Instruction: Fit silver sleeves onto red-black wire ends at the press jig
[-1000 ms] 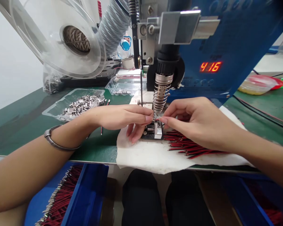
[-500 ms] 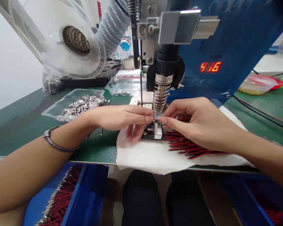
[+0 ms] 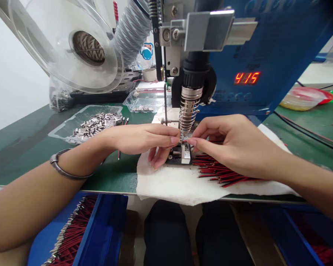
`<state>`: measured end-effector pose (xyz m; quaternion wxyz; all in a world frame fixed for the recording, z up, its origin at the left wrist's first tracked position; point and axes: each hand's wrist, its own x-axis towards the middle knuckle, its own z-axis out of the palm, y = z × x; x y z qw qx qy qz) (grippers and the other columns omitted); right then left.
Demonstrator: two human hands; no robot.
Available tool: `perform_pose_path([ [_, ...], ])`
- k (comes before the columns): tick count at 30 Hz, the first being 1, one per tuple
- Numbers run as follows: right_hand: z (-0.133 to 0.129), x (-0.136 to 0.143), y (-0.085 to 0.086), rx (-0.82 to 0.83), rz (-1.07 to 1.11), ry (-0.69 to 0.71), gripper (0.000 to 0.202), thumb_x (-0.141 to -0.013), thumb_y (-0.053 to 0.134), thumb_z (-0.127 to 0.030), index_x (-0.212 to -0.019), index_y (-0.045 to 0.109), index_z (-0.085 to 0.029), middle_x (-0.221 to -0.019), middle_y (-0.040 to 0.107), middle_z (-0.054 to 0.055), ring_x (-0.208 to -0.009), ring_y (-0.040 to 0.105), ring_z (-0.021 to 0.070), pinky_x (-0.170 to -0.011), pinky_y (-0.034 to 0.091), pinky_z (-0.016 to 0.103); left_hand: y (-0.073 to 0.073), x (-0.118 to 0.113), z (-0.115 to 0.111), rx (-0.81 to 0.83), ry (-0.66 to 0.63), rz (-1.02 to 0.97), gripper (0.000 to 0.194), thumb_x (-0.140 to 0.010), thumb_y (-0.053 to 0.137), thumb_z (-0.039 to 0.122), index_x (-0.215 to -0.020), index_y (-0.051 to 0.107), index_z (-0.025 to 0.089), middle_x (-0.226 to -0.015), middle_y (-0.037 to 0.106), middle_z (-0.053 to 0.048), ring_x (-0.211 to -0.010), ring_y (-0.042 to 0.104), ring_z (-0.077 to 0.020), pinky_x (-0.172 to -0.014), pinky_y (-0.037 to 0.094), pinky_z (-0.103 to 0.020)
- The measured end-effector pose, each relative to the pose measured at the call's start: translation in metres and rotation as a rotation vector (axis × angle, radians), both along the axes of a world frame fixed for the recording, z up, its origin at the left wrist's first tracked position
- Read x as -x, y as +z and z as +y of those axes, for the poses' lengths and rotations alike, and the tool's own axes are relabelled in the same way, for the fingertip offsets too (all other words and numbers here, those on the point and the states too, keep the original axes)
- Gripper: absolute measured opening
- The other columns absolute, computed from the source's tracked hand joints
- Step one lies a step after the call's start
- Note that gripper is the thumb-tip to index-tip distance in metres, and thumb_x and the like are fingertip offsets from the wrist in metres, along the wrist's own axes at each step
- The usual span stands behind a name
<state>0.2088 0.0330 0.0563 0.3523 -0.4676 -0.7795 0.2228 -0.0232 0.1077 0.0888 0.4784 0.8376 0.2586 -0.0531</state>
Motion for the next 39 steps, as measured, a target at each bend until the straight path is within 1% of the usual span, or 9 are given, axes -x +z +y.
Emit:
perform_pose_path([
  [11, 0.0010, -0.0003, -0.0009, -0.011, -0.009, 0.000, 0.016, -0.096, 0.074, -0.025, -0.080, 0.078, -0.023, -0.061, 0.071, -0.004, -0.046, 0.054, 0.0120, -0.056, 0.044, 0.032, -0.0011, -0.0004, 0.0003, 0.004, -0.004, -0.017, 0.039, -0.111, 0.039, 0.037, -0.074, 0.044, 0.024, -0.064, 0.068, -0.002, -0.063, 0.062, -0.0150, -0.071, 0.058, -0.023],
  [16, 0.0009, -0.0003, -0.0007, 0.003, -0.004, -0.003, 0.016, -0.095, 0.075, -0.028, -0.080, 0.078, -0.024, -0.062, 0.070, -0.004, -0.048, 0.055, 0.0128, -0.057, 0.045, 0.032, -0.0009, 0.0003, 0.0008, -0.002, -0.003, -0.010, 0.040, -0.112, 0.038, 0.038, -0.074, 0.044, 0.024, -0.066, 0.069, -0.003, -0.064, 0.062, -0.0147, -0.073, 0.058, -0.023],
  [19, 0.0009, -0.0007, -0.0006, 0.009, -0.001, -0.002, 0.016, -0.096, 0.075, -0.029, -0.081, 0.077, -0.024, -0.061, 0.069, -0.004, -0.047, 0.055, 0.0127, -0.057, 0.046, 0.031, -0.0004, 0.0000, 0.0002, 0.008, 0.000, -0.019, 0.039, -0.110, 0.041, 0.038, -0.074, 0.045, 0.024, -0.065, 0.069, -0.003, -0.063, 0.062, -0.0153, -0.072, 0.058, -0.024],
  [22, 0.0011, -0.0013, -0.0012, 0.006, -0.002, -0.001, 0.016, -0.096, 0.074, -0.029, -0.081, 0.078, -0.024, -0.063, 0.071, -0.004, -0.049, 0.057, 0.0130, -0.057, 0.046, 0.031, 0.0005, -0.0006, -0.0010, 0.012, 0.026, -0.022, 0.038, -0.108, 0.045, 0.040, -0.074, 0.046, 0.024, -0.063, 0.067, -0.002, -0.063, 0.062, -0.0155, -0.072, 0.058, -0.024],
  [26, 0.0013, -0.0008, -0.0016, 0.004, -0.010, -0.004, 0.015, -0.096, 0.074, -0.027, -0.081, 0.078, -0.023, -0.066, 0.075, -0.003, -0.051, 0.060, 0.0138, -0.057, 0.046, 0.031, 0.0017, -0.0010, -0.0030, 0.015, 0.039, -0.010, 0.038, -0.109, 0.043, 0.038, -0.073, 0.047, 0.024, -0.061, 0.064, -0.001, -0.063, 0.062, -0.0152, -0.071, 0.058, -0.023],
  [29, 0.0005, 0.0001, -0.0005, -0.004, -0.007, -0.003, 0.016, -0.096, 0.074, -0.028, -0.082, 0.078, -0.023, -0.066, 0.075, -0.003, -0.050, 0.059, 0.0136, -0.056, 0.045, 0.031, 0.0023, -0.0010, -0.0036, 0.024, 0.049, -0.009, 0.038, -0.108, 0.044, 0.036, -0.073, 0.047, 0.024, -0.061, 0.063, 0.000, -0.063, 0.061, -0.0149, -0.068, 0.057, -0.022],
  [32, -0.0007, 0.0006, 0.0008, 0.007, -0.004, -0.002, 0.016, -0.096, 0.073, -0.029, -0.081, 0.078, -0.023, -0.063, 0.073, -0.003, -0.048, 0.056, 0.0135, -0.053, 0.043, 0.032, 0.0024, -0.0007, -0.0034, 0.026, 0.029, -0.008, 0.039, -0.109, 0.044, 0.038, -0.073, 0.045, 0.024, -0.062, 0.064, -0.001, -0.064, 0.060, -0.0146, -0.066, 0.056, -0.022],
  [36, -0.0010, 0.0007, 0.0011, 0.030, -0.004, -0.013, 0.016, -0.096, 0.074, -0.031, -0.082, 0.078, -0.024, -0.062, 0.071, -0.002, -0.048, 0.054, 0.0148, -0.051, 0.040, 0.032, 0.0027, -0.0004, -0.0027, 0.018, 0.025, -0.012, 0.043, -0.110, 0.043, 0.041, -0.071, 0.046, 0.024, -0.063, 0.064, -0.001, -0.064, 0.061, -0.0150, -0.070, 0.058, -0.023],
  [39, -0.0008, 0.0007, 0.0008, 0.031, -0.003, -0.015, 0.016, -0.095, 0.075, -0.032, -0.082, 0.078, -0.024, -0.063, 0.071, -0.001, -0.050, 0.056, 0.0153, -0.052, 0.041, 0.032, 0.0030, -0.0005, -0.0028, 0.016, 0.023, -0.009, 0.044, -0.110, 0.044, 0.040, -0.069, 0.047, 0.023, -0.061, 0.063, -0.001, -0.064, 0.061, -0.0154, -0.072, 0.059, -0.024],
])
